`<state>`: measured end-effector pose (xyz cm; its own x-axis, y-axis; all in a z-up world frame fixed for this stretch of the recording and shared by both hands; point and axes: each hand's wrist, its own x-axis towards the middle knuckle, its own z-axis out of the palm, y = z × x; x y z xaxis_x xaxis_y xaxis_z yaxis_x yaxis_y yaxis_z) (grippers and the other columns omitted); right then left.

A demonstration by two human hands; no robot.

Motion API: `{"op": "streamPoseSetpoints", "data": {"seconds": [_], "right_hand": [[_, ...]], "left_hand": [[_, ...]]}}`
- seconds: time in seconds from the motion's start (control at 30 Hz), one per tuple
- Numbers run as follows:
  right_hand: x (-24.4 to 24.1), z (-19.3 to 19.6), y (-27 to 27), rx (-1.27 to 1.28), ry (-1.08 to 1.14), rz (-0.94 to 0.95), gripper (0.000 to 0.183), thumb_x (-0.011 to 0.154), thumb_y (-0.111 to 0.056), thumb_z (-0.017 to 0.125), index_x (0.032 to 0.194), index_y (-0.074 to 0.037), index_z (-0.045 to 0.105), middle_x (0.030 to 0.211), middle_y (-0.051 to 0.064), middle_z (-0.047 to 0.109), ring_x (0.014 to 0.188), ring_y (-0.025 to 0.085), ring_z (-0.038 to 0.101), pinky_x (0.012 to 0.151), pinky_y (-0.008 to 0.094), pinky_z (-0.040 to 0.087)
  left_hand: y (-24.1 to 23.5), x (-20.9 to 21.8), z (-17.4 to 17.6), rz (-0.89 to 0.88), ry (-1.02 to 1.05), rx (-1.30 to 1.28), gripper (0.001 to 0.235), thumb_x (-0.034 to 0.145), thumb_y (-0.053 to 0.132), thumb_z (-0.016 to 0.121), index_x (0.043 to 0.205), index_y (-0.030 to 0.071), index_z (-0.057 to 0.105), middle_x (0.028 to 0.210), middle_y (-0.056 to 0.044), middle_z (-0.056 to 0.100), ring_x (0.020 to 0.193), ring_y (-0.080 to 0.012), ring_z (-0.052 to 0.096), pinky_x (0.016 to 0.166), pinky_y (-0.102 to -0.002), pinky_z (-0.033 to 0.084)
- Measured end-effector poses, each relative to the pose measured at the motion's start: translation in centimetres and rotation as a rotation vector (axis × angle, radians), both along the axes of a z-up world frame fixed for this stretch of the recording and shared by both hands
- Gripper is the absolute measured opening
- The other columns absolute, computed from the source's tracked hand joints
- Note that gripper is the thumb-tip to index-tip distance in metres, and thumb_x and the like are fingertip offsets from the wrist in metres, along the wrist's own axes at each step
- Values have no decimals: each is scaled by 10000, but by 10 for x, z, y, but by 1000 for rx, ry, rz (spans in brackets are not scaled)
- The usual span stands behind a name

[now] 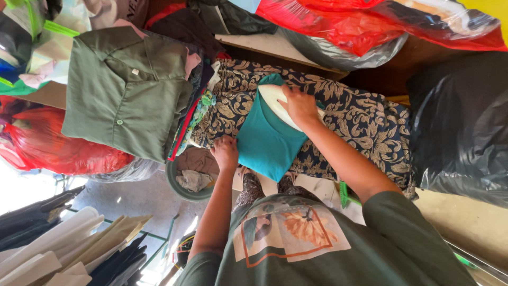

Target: The person irons a teal t-shirt on a patterned ironing board, smoothing the fabric and folding it into a neat stack. They then pick up a pair of brown shorts, lay them flat on the board, and iron them before folding them as well.

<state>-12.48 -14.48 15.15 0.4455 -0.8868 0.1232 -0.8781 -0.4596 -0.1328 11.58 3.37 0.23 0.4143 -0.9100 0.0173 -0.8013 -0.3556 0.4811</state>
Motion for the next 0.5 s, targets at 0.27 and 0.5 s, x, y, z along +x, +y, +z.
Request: {"op": "streamPoseSetpoints", "data": {"seconds": [0.27, 0.5], "right_hand": [[-30, 15, 17, 153, 49, -49, 404, 967, -365, 707, 1305, -159, 623, 899, 170, 716, 709, 352, 731, 577, 461, 574], [-38, 24, -1, 226, -38, -56, 490, 899, -373, 722, 1329, -164, 615, 980, 175, 743, 817, 374, 738, 688, 498, 571]], "left_hand": [[0, 8, -8, -1, 101, 39, 164, 911, 301, 711, 884, 166, 621, 943, -14, 687, 1044, -287, 627, 879, -548, 422], [-4, 11, -17, -15, 97, 0, 135, 903, 272, 708, 879, 161, 637, 959, -20, 706, 1052, -292, 626, 875, -563, 416]]}}
